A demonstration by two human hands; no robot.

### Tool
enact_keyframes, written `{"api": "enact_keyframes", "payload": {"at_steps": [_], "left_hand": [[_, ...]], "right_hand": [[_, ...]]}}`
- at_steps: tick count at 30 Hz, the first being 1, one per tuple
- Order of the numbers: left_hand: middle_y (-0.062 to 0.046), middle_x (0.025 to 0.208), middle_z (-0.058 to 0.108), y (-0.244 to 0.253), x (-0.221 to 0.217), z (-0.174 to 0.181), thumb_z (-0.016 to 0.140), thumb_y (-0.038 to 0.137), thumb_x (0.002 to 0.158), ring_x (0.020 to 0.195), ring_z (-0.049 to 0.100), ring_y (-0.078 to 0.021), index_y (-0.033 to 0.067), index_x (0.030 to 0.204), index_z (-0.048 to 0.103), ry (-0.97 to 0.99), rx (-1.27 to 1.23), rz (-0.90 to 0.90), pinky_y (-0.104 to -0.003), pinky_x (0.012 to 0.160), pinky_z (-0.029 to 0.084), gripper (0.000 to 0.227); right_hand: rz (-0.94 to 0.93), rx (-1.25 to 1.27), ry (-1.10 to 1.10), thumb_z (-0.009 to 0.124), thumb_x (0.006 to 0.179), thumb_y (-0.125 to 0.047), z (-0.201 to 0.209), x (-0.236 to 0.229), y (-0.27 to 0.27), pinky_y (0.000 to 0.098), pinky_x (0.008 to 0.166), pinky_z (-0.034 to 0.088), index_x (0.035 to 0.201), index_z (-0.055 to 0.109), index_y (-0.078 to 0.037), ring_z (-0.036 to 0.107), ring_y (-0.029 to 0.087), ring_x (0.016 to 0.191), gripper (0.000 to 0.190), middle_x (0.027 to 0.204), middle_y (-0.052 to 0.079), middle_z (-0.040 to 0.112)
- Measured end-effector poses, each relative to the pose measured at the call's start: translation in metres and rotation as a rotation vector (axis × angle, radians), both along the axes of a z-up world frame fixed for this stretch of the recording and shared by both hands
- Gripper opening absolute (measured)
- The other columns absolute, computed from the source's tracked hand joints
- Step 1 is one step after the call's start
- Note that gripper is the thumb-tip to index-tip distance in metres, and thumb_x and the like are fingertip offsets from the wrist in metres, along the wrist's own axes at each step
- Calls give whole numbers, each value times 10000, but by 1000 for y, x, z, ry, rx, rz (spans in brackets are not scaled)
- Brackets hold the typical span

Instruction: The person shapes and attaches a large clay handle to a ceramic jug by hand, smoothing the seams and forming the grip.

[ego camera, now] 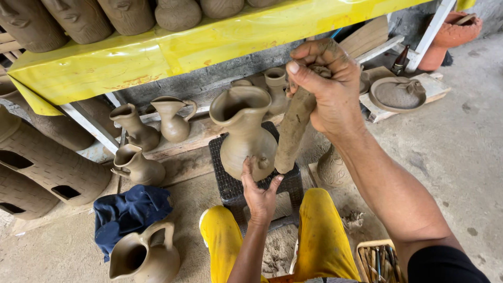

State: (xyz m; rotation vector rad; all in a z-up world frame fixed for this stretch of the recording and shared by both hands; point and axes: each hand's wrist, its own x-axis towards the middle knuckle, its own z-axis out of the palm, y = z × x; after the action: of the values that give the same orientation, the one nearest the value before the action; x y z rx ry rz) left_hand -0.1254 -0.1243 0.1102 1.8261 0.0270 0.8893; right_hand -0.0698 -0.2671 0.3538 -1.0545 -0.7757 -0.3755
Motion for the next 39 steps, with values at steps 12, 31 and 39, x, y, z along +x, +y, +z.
{"api": "enact_keyframes", "payload": {"at_steps": [12,31,39], "left_hand": [[-129,1405,627,-9,36,-10,879,105,779,1237,634,-234,87,1556,303,-17,-300,-294,-366,1076,530,968],[-265,1458,524,-14,34,2,753,341,923,1326,555,-380,-7,1577,268,-226,-27,-41,-465,1102,467,886],[-171,1319,612,-18,52,-9,664,518,947,1204,649,-309,58,1488,372,89,-87,-100,-448,1008,544,768]], "right_hand": [[-60,29,66,774,943,40,-25,47,38,296,648,600,1057,683,-1,653,117,736,151,906,69,697],[-86,-103,-55,805,963,-66,-35,27,45,242,735,582,1139,675,-33,616,72,817,222,935,2,644],[-205,-209,-38,816,959,-91,-34,18,43,208,724,562,1110,690,-58,620,59,802,199,909,-10,642]]}}
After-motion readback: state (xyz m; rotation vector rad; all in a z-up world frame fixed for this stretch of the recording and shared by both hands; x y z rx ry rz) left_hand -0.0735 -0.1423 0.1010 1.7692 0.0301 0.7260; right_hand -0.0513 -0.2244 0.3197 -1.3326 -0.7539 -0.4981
